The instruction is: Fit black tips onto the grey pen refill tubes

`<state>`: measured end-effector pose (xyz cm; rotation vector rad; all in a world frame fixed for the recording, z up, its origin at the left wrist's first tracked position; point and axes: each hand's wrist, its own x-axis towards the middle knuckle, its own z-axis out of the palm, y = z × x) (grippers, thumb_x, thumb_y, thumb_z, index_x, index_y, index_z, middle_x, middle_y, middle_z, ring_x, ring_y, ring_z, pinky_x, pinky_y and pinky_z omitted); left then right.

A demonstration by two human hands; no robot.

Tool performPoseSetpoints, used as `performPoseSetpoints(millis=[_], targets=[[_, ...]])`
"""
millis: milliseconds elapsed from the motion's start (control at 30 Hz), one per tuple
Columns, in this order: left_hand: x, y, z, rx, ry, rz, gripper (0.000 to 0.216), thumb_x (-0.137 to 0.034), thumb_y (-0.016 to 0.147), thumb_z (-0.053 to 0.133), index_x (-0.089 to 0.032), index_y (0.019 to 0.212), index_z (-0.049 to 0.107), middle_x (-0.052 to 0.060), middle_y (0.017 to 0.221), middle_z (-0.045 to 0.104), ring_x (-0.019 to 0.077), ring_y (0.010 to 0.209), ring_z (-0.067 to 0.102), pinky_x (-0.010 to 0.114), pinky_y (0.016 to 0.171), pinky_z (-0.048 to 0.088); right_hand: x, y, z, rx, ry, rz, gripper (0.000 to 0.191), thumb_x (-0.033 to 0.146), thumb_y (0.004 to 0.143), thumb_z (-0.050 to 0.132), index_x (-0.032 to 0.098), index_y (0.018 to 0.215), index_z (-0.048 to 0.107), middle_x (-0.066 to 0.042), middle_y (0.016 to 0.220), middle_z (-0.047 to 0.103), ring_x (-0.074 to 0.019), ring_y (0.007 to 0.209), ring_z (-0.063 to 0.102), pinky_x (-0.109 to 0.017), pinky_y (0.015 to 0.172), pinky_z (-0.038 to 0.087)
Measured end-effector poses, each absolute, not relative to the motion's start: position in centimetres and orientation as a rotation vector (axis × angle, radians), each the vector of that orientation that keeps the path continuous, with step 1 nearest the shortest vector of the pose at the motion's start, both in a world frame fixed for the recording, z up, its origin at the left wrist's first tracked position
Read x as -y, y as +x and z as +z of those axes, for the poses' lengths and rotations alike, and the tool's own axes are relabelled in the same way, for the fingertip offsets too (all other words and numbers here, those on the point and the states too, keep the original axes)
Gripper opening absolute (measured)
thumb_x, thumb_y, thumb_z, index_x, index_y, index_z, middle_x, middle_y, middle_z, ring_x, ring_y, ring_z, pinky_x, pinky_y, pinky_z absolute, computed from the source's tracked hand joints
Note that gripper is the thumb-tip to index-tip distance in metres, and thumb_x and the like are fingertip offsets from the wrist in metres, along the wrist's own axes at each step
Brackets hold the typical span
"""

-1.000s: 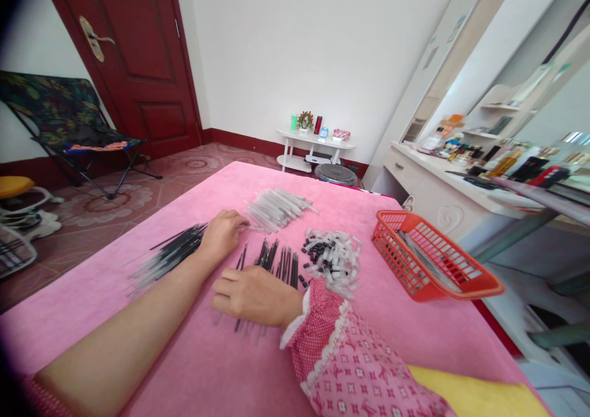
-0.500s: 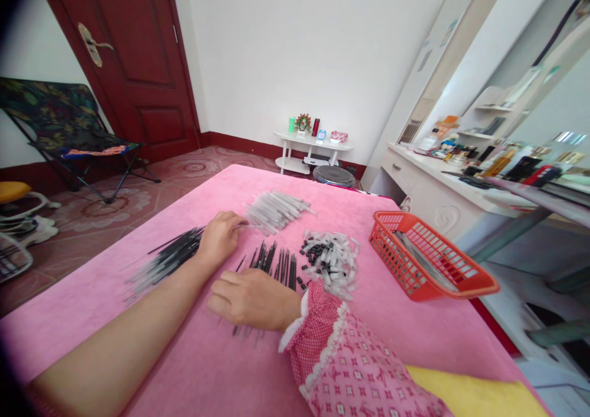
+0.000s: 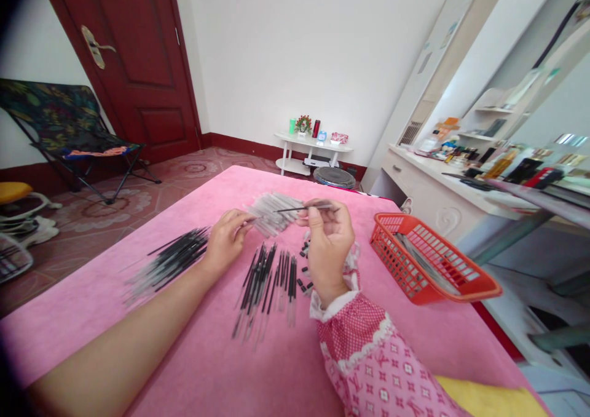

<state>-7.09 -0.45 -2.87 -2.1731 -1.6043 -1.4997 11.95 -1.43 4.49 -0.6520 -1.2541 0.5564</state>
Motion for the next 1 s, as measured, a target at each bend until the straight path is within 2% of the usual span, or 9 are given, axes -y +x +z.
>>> performPoseSetpoints(millis=[633,800,1000], targets=[[0.8,-6.6,-2.8,1.596,-2.250,-1.540,0.020,-0.017,0.083,0.048,-0.020,0.095,0.063,0.005,0.092,0.061,0.0184,0.093,0.054,0.032,0.083,0.044,1.6,11.8,3.9,1.369,-0.685,0.634,0.012,0.025,0.081,0.057,0.017,0.090,0.054,-0.002,0.086,0.061,-0.0104,0.068,0.060,-0.024,0.059,0.054],[0.7,-6.6,-3.1,1.625,-2.261,-1.617,0.019,-0.017,0.082,0.049,-0.020,0.095,0.063,0.006,0.092,0.061,0.0187,0.093,0.055,0.033,0.084,0.044,0.2,12.6,3.6,1.401,-0.743,0.732,0.015,0.028,0.077,0.060,0.016,0.085,0.058,-0.001,0.078,0.062,-0.0111,0.065,0.060,-0.025,0.055,0.053],[1.0,-5.9,-2.8,1.560,-2.359,-1.503,0.021,-0.016,0.081,0.051,-0.022,0.097,0.063,0.005,0.094,0.061,0.0187,0.093,0.053,0.032,0.083,0.044,-0.5,12.9,2.9,1.708,-0.859,0.637,0.013,0.026,0.074,0.060,0.016,0.082,0.064,-0.003,0.077,0.066,-0.0141,0.070,0.060,-0.027,0.062,0.049]])
